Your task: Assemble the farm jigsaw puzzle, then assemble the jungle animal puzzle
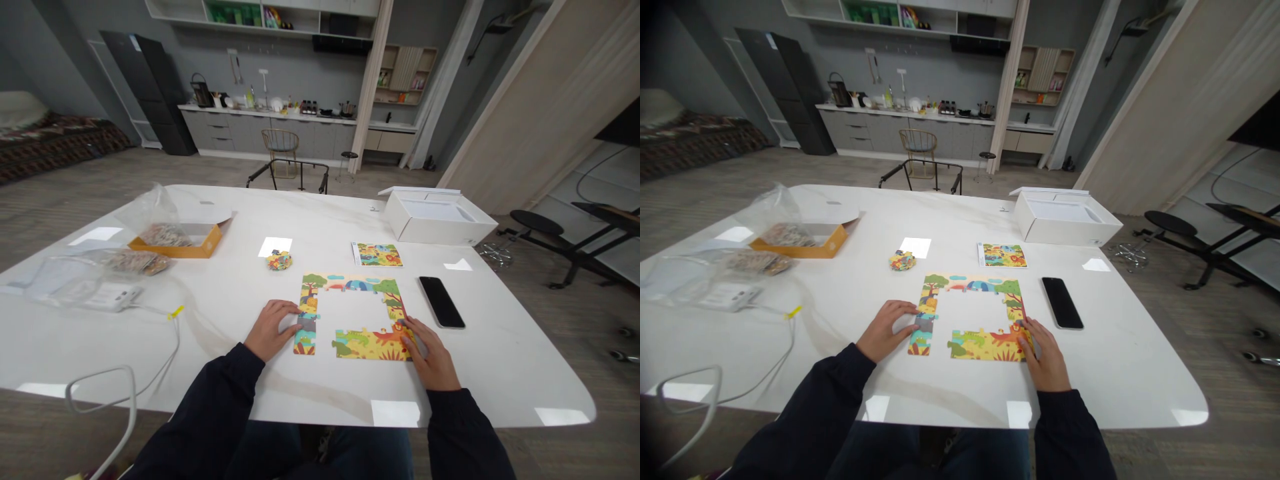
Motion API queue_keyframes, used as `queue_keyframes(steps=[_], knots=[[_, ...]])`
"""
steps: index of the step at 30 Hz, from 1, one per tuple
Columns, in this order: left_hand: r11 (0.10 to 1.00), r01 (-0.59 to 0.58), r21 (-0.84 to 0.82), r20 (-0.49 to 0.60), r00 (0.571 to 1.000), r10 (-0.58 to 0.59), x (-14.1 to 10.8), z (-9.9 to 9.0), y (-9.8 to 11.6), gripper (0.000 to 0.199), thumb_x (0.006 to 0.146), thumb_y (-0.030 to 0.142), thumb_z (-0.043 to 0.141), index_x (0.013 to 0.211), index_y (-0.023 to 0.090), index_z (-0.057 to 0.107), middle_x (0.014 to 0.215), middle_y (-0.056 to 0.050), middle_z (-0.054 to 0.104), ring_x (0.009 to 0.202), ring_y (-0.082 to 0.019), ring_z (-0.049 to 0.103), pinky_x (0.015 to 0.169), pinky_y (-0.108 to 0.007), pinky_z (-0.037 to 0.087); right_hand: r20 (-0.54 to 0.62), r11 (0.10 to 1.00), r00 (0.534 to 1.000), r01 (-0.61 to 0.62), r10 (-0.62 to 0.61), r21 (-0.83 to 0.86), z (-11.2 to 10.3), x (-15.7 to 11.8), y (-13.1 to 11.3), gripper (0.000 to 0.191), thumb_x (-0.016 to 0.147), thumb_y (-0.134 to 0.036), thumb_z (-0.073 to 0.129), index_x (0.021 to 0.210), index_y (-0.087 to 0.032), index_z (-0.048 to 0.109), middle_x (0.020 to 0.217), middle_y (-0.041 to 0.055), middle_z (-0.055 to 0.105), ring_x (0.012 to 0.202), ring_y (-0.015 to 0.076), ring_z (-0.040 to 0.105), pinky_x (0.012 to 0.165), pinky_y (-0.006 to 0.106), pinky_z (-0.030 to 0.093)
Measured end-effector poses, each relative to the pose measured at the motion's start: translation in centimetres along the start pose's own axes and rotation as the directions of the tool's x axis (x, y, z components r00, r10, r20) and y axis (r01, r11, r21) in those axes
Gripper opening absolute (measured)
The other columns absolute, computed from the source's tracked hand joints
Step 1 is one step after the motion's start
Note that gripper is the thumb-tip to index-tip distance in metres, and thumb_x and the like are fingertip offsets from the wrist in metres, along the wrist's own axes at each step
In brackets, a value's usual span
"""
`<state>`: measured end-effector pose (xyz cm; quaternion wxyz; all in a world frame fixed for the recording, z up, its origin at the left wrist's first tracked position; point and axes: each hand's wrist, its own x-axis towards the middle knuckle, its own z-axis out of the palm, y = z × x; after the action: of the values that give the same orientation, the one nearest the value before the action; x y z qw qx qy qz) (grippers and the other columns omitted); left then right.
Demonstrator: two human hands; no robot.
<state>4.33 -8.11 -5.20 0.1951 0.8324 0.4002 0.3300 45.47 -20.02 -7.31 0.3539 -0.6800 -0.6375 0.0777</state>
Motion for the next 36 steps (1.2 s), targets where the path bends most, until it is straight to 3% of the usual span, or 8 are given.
queue_keyframes(steps=[5, 8, 10, 13, 18, 25, 36], knots=[[1.000, -0.008, -0.011, -0.010, 1.000, 0.008, 0.1, -0.2, 0.3, 0.024, 0.089, 0.032, 0.074, 0.112, 0.027, 0.068, 0.114, -0.005, 0.071, 0.112, -0.026, 0.062, 0.100, -0.046, 0.052, 0.005, 1.000, 1.000, -0.011, 0.011, -0.003, 0.0, 0.0, -0.1, 0.050, 0.097, -0.055, 0.054, 0.132, -0.022, 0.066, 0.140, 0.0110, 0.065, 0.133, 0.0324, 0.057, 0.113, 0.055, 0.048], [0.998, 0.047, -0.036, -0.111, 0.993, -0.051, 1.5, -0.7, -0.8, 0.023, 0.093, 0.030, 0.068, 0.116, 0.027, 0.065, 0.113, -0.005, 0.070, 0.107, -0.023, 0.064, 0.094, -0.041, 0.055, 0.007, 1.000, 1.000, -0.015, 0.015, -0.009, -0.1, 0.0, 0.0, 0.049, 0.096, -0.054, 0.054, 0.131, -0.021, 0.067, 0.140, 0.0111, 0.065, 0.133, 0.0320, 0.058, 0.113, 0.054, 0.048], [0.994, 0.107, -0.007, -0.250, 0.963, -0.105, 3.2, -1.2, -2.3, 0.026, 0.092, 0.026, 0.066, 0.117, 0.026, 0.062, 0.114, -0.006, 0.068, 0.105, -0.023, 0.064, 0.091, -0.040, 0.056, 0.014, 1.000, 1.000, -0.015, 0.015, -0.014, -0.1, 0.0, 0.1, 0.049, 0.096, -0.054, 0.054, 0.131, -0.021, 0.066, 0.141, 0.0110, 0.064, 0.133, 0.0322, 0.057, 0.113, 0.054, 0.049], [0.972, 0.201, 0.119, -0.432, 0.892, -0.132, 6.2, -1.9, -4.9, 0.038, 0.086, 0.026, 0.070, 0.122, 0.024, 0.058, 0.121, -0.008, 0.064, 0.114, -0.028, 0.060, 0.101, -0.046, 0.051, 0.023, 1.000, 1.000, -0.020, 0.020, -0.020, -0.1, 0.0, 0.2, 0.051, 0.096, -0.055, 0.052, 0.131, -0.021, 0.065, 0.142, 0.0105, 0.064, 0.134, 0.0323, 0.057, 0.113, 0.054, 0.049], [0.865, 0.424, 0.269, -0.562, 0.798, -0.217, 10.3, -1.0, -7.2, 0.060, 0.076, 0.047, 0.081, 0.122, 0.020, 0.054, 0.121, -0.014, 0.061, 0.116, -0.036, 0.056, 0.100, -0.050, 0.047, 0.010, 1.000, 1.000, -0.016, 0.016, -0.025, 0.0, 0.0, 0.6, 0.051, 0.095, -0.057, 0.052, 0.131, -0.023, 0.065, 0.141, 0.0090, 0.064, 0.133, 0.0325, 0.058, 0.113, 0.053, 0.049], [0.837, 0.502, 0.218, -0.546, 0.773, -0.322, 11.6, 0.2, -7.8, 0.051, 0.077, 0.044, 0.079, 0.115, 0.021, 0.053, 0.105, -0.010, 0.066, 0.103, -0.032, 0.060, 0.090, -0.046, 0.048, 0.009, 0.998, 0.998, -0.055, 0.056, -0.037, 0.2, -0.2, 0.9, 0.051, 0.093, -0.059, 0.054, 0.130, -0.026, 0.066, 0.141, 0.0070, 0.064, 0.133, 0.0349, 0.058, 0.113, 0.055, 0.050], [0.889, 0.442, 0.119, -0.543, 0.779, -0.314, 11.7, -0.4, -7.9, 0.050, 0.077, 0.030, 0.081, 0.118, 0.023, 0.053, 0.113, -0.011, 0.069, 0.111, -0.033, 0.061, 0.094, -0.053, 0.050, 0.003, 0.998, 0.999, -0.051, 0.052, -0.041, 0.2, 0.0, 1.1, 0.052, 0.092, -0.060, 0.055, 0.128, -0.023, 0.067, 0.138, 0.0095, 0.066, 0.130, 0.0351, 0.060, 0.112, 0.055, 0.050]])
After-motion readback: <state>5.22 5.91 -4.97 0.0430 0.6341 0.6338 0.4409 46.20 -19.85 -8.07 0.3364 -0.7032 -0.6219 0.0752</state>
